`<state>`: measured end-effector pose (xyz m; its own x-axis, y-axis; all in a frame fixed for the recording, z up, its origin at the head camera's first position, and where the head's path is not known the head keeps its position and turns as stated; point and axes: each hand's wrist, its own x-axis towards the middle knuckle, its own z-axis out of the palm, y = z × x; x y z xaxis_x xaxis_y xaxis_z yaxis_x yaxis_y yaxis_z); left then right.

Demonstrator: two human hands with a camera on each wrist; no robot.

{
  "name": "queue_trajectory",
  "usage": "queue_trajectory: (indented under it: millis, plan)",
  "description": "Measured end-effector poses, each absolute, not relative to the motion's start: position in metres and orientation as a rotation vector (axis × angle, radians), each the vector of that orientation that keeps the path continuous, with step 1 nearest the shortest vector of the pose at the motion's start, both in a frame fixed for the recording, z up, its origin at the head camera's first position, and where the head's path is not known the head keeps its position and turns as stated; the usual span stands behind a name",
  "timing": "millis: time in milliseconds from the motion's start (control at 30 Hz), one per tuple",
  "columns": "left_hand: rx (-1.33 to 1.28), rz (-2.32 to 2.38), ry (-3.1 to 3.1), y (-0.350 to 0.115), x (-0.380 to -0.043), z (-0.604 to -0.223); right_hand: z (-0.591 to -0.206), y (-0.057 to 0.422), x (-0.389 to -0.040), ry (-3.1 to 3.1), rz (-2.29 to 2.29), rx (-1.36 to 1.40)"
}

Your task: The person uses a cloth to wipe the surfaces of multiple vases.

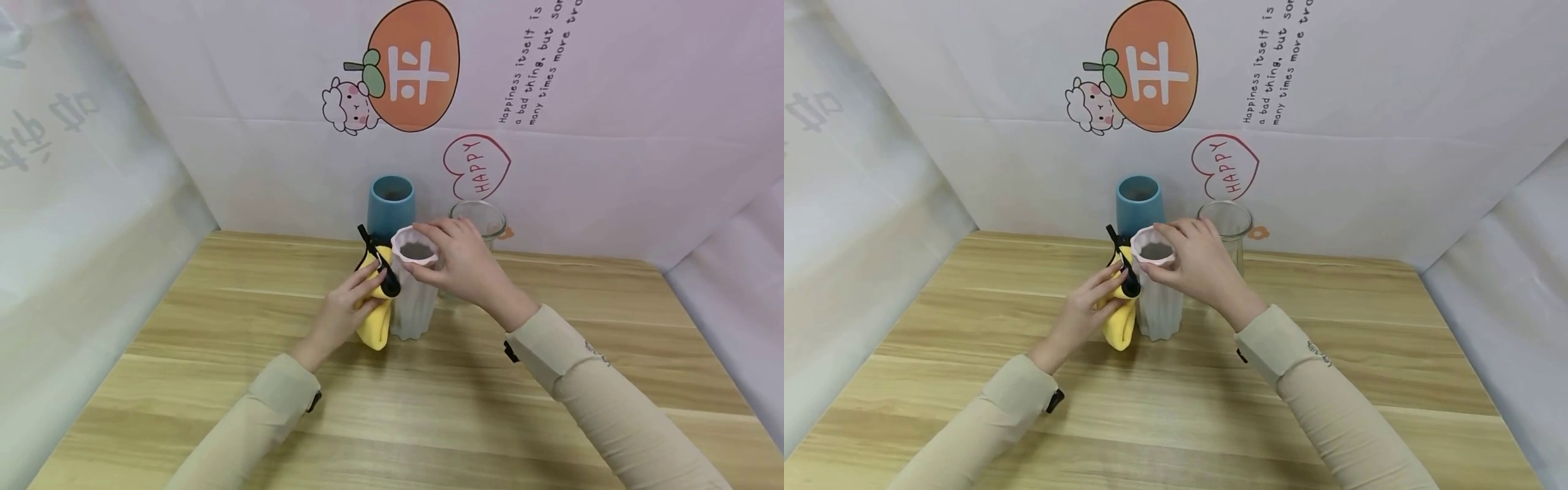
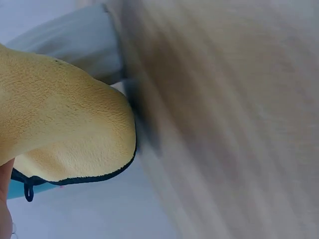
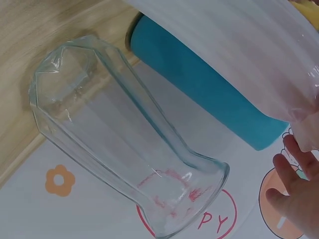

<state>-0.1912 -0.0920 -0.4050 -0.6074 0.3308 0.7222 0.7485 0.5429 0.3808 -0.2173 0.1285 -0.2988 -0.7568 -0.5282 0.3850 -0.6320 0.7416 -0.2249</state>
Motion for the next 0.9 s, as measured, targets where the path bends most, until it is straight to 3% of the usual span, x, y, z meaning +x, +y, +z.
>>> queue_trajectory:
  millis: [233,900]
  plan:
    - [-0.909,-0.810,-2.374,-0.102,-0.188,-0.419,-0.297,0.125,-0.216,-2.663,0.476,0.856]
    - [-0.791,-0.977,-2.103,-0.091,-0.187,-0.397,-0.302,0.114,-0.211,-2.632,0.505,0.755]
